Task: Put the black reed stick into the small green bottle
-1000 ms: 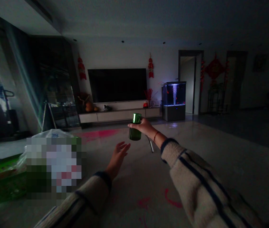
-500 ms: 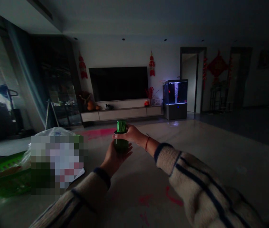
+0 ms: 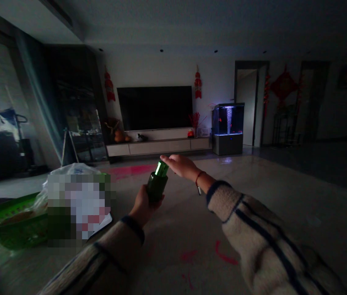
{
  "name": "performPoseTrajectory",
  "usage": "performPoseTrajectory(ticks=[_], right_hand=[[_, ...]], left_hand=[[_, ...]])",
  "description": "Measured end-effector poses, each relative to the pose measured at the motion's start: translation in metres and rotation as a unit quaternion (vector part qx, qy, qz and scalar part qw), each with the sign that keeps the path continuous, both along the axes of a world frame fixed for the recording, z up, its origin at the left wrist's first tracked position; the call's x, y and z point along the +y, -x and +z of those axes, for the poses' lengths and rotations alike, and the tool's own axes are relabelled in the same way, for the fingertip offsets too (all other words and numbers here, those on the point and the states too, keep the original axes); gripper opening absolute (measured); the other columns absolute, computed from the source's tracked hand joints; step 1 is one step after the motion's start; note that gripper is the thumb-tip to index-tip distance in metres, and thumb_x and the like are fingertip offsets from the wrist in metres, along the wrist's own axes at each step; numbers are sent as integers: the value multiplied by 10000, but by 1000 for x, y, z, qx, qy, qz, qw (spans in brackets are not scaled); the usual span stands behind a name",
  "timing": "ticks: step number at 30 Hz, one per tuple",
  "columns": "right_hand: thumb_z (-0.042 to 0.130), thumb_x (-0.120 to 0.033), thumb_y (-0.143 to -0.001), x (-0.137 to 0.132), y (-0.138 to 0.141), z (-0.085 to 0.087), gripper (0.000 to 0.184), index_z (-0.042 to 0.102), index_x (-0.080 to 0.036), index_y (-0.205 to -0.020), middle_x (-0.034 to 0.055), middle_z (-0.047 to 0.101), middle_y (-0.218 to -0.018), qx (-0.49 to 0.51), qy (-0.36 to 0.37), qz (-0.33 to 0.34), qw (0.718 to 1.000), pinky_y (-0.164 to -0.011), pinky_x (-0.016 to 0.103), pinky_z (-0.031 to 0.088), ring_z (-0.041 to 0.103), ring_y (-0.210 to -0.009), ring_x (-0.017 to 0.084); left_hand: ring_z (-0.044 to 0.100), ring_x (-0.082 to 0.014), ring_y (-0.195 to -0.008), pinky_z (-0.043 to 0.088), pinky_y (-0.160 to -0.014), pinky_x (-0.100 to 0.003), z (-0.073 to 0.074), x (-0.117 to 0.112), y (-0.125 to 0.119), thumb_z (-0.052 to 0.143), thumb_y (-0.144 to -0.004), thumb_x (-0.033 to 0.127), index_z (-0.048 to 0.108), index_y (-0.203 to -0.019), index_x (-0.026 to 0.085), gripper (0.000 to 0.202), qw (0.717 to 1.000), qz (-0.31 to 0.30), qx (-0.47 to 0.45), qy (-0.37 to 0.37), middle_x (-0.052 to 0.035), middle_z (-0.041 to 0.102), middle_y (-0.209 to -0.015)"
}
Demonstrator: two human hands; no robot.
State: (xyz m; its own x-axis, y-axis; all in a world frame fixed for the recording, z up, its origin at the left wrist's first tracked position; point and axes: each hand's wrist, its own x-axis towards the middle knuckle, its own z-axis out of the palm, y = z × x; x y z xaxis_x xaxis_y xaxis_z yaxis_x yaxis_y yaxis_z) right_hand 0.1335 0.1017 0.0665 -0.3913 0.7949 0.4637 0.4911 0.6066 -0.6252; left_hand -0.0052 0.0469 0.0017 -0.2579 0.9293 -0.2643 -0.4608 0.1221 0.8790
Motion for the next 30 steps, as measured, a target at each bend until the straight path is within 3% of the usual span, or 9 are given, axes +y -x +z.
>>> performPoseTrajectory(ticks=[3,5,12,19,26,30], right_hand=[[211,-712,-739,-4,-12,9,668,582,-158,-750,29,578,-625,-55,-31,-71,995,-512,231,334,500,-507,107],[211,-716,-736,-10,-17,14,670,581,-159,-708,21,558,-564,-92,-44,-82,991,-507,232,318,488,-489,108],[344,-648,-753,-27,-19,20,567,558,-130,-668,2,503,-506,-141,-52,43,988,-504,215,316,438,-466,82],[450,-535,-764,-25,-24,20,451,587,-112,-842,2,507,-575,-131,8,92,987,-456,194,325,426,-472,69],[495,-369,-778,-27,-28,22,286,552,-150,-953,9,545,-708,-146,21,117,982,-426,170,364,452,-471,49],[519,-313,-762,-26,-32,23,290,510,-154,-1005,15,565,-752,-165,46,139,975,-448,176,396,483,-476,49]], left_hand=[[556,-145,-450,395,-383,-220,-3,0,-1,275,-836,385,523,-972,139,375,1000,2,7,6,-55,576,-618],[568,-152,-459,391,-380,-221,-4,-1,-3,276,-836,400,518,-985,139,385,1000,-1,13,6,-67,591,-654],[568,-150,-451,414,-404,-241,-10,-3,-7,253,-842,410,494,-1008,135,402,998,-31,50,15,-57,588,-677],[555,-144,-429,291,-334,-191,-9,-7,-8,225,-844,441,468,-1060,146,439,994,-53,82,57,-61,589,-703],[482,-115,-351,155,-302,-165,-6,-9,-8,210,-838,431,471,-1047,106,467,991,-65,103,53,-74,579,-668],[446,-109,-326,152,-294,-166,-7,-7,-6,212,-827,448,475,-1017,104,473,989,-74,109,63,-49,539,-607]])
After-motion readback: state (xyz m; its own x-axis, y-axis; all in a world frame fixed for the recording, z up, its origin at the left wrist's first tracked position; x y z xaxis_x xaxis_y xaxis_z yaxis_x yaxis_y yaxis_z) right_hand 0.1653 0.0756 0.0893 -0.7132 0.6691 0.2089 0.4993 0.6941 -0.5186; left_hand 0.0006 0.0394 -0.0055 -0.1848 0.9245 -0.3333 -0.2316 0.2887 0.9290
